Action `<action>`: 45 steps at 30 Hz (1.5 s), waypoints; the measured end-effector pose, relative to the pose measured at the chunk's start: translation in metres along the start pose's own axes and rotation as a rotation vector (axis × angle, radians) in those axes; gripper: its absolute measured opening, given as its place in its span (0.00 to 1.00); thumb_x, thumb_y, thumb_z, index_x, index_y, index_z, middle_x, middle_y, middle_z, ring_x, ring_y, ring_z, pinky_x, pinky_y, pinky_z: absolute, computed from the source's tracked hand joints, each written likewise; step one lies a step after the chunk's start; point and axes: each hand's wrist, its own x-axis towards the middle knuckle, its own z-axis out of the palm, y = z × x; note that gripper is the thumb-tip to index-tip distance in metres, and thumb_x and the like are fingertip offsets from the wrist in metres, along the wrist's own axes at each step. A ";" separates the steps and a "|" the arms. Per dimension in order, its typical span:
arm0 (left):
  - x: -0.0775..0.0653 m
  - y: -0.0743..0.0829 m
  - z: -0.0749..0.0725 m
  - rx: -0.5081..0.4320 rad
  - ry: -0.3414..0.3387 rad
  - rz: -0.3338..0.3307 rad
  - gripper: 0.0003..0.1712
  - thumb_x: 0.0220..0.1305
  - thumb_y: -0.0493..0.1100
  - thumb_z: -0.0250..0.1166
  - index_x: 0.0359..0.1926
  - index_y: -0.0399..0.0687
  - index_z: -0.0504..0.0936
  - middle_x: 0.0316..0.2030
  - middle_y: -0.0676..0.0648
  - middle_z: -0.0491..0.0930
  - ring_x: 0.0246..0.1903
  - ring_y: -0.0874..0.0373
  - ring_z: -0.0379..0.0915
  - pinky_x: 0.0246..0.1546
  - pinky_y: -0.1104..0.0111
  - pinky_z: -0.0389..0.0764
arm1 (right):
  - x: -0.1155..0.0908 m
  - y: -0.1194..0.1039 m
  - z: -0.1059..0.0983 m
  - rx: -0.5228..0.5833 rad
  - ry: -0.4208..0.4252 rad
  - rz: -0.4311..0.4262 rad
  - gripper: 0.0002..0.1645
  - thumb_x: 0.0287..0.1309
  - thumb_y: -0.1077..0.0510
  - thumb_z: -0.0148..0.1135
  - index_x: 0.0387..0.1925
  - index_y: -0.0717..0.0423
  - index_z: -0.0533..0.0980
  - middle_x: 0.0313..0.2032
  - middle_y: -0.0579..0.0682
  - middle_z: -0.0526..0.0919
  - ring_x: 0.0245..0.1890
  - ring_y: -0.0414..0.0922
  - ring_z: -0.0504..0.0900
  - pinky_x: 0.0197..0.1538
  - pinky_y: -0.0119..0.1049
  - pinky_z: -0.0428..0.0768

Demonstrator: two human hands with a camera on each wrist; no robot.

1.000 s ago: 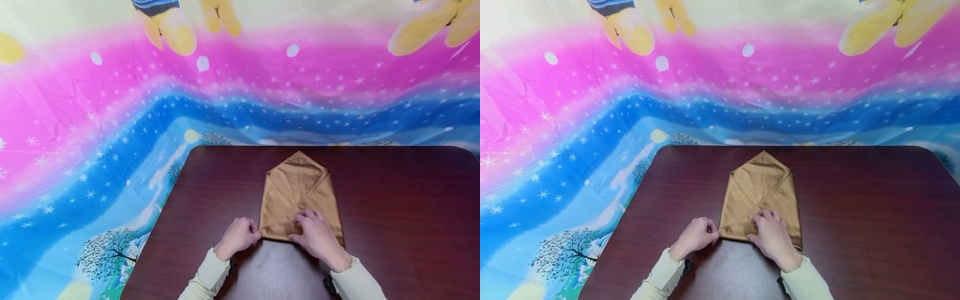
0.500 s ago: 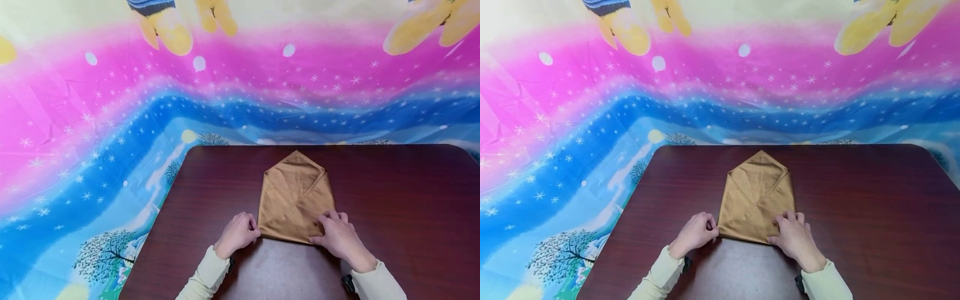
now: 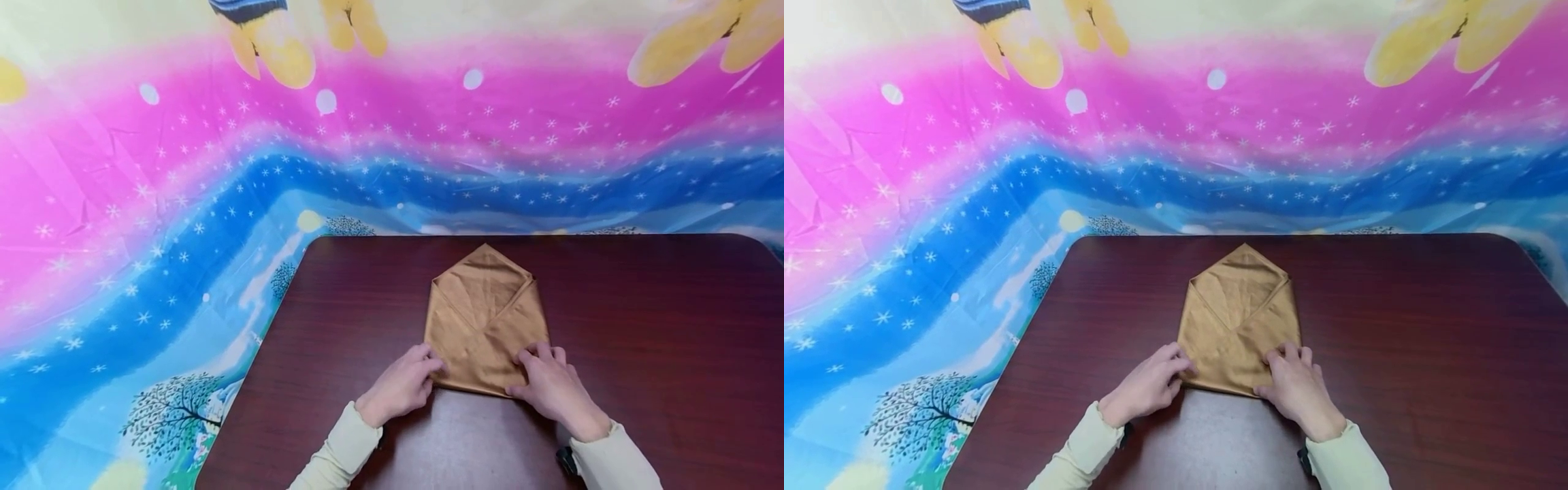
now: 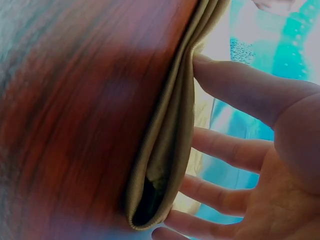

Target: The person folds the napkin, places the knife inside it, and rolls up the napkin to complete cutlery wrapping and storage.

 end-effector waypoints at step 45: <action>0.008 -0.017 0.009 0.349 -0.012 0.243 0.06 0.61 0.48 0.65 0.27 0.61 0.86 0.32 0.58 0.76 0.33 0.64 0.74 0.31 0.71 0.78 | -0.023 0.043 0.008 -0.199 0.403 -0.676 0.16 0.28 0.64 0.73 0.17 0.48 0.72 0.26 0.40 0.67 0.26 0.37 0.68 0.24 0.28 0.68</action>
